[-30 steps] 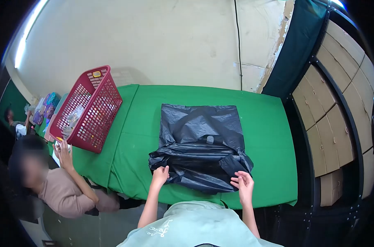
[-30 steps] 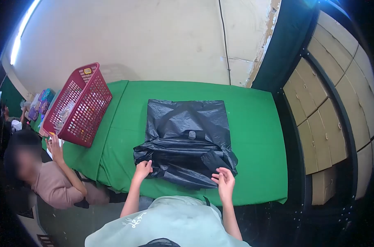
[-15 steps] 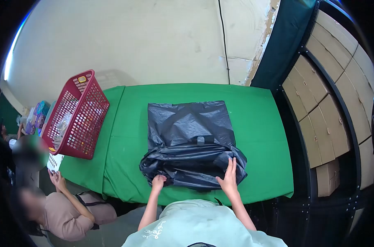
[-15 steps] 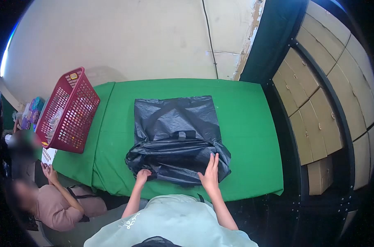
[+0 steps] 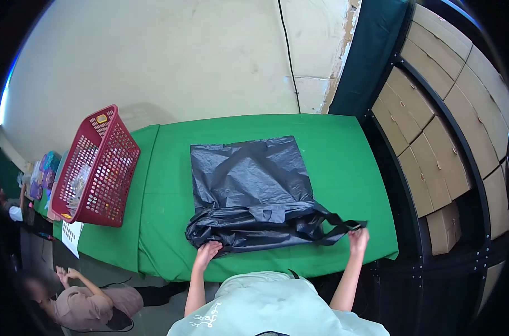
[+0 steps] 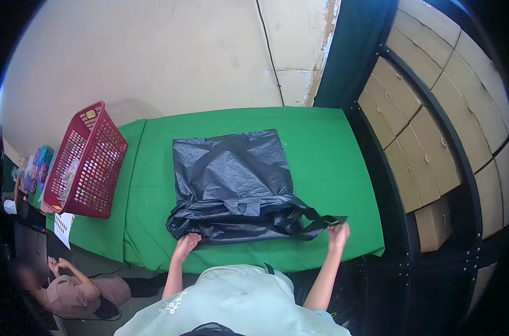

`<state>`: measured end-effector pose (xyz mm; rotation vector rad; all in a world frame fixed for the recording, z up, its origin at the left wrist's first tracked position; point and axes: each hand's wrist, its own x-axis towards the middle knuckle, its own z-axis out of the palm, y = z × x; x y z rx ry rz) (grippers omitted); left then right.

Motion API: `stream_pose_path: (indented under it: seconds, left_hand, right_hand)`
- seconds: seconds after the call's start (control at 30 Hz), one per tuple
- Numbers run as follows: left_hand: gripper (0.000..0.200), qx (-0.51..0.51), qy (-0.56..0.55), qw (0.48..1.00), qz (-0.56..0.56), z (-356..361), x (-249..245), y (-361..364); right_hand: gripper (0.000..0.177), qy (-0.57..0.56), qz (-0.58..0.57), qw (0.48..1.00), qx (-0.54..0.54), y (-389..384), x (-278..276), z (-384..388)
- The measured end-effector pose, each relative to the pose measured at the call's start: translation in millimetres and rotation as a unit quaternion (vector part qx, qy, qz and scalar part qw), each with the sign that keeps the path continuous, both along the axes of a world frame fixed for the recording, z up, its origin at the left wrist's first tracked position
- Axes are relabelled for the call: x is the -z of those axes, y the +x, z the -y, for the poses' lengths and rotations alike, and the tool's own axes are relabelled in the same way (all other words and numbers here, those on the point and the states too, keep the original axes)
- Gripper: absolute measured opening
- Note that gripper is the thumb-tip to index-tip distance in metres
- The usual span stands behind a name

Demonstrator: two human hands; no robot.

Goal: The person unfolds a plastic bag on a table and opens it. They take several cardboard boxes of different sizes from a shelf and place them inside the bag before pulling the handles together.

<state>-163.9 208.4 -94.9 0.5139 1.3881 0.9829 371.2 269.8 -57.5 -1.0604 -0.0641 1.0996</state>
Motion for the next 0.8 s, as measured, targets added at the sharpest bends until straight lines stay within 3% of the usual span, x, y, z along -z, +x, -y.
stream_pose_path:
  seconds: [0.07, 0.13, 0.17, 0.23, 0.27, 0.33, 0.43, 0.47, 0.53, 0.57, 0.6, 0.63, 0.67, 0.73, 0.8]
  left_hand:
    - [0.032, 0.011, -0.012, 1.000, -0.021, 0.6, -5.9, 2.2]
    - [0.032, 0.011, -0.048, 0.997, -0.055, -0.1, -21.6, 11.8]
    - [0.032, 0.012, -0.069, 0.995, -0.072, 0.7, -32.5, 14.4]
    - [0.034, 0.028, -0.093, 0.995, 0.023, 3.4, -60.8, 13.4]
    - [0.035, 0.035, -0.106, 0.991, 0.073, 5.5, -76.3, 14.4]
    - [0.036, 0.057, -0.117, 0.990, 0.050, 10.7, -100.8, 19.1]
    - [0.037, 0.052, -0.125, 0.990, 0.030, 19.9, -104.7, 21.5]
    - [0.037, 0.041, -0.107, 0.993, -0.010, 21.3, -98.7, 21.5]
    - [0.038, 0.021, -0.070, 0.993, -0.090, 20.1, -74.3, 19.5]
    - [0.041, 0.059, -0.035, 0.972, -0.226, 17.0, -58.1, 14.4]
    - [0.043, 0.054, -0.042, 0.961, -0.269, 13.9, -58.3, 16.1]
    - [0.044, 0.046, -0.047, 0.948, -0.311, 4.6, -61.1, 19.2]
    - [0.046, 0.035, -0.053, 0.934, -0.352, -2.9, -63.3, 20.5]
    - [0.061, -0.009, -0.114, 0.953, -0.281, -10.2, -55.7, 16.6]
    - [0.075, -0.103, -0.147, 0.965, -0.191, -11.3, -58.0, 23.0]
  right_hand:
    - [0.009, -0.129, -0.005, 0.988, 0.088, -19.8, -3.9, 3.6]
    - [0.012, -0.091, 0.007, 0.980, 0.175, -2.2, 44.1, 12.0]
    - [0.012, -0.102, 0.049, 0.976, 0.184, -3.0, 37.5, 16.6]
    - [0.012, -0.129, 0.134, 0.961, 0.203, -3.5, -3.4, 36.7]
    - [0.012, -0.080, 0.171, 0.963, 0.193, -10.7, -31.0, 44.3]
    - [0.011, 0.021, 0.242, 0.955, 0.169, -39.5, -92.7, 53.6]
    - [0.011, 0.057, 0.326, 0.939, -0.089, -89.1, -165.8, 71.2]
    - [0.010, 0.054, 0.311, 0.921, -0.229, -101.3, -171.4, 71.4]
    - [0.020, 0.036, 0.248, 0.811, -0.529, -129.2, -174.9, 62.5]
    - [0.025, 0.066, 0.209, 0.747, -0.627, -143.0, -156.1, 52.6]
    - [0.029, 0.047, 0.160, 0.717, -0.677, -156.6, -130.5, 44.3]
    - [0.033, 0.008, 0.130, 0.720, -0.682, -170.2, -106.0, 39.0]
    - [0.045, -0.018, 0.101, 0.755, -0.647, -182.3, -85.7, 35.7]
    - [0.061, -0.112, 0.222, 0.777, -0.579, -196.2, -68.1, 27.0]
    - [0.072, -0.131, 0.474, 0.700, -0.517, -183.9, -37.4, 17.1]
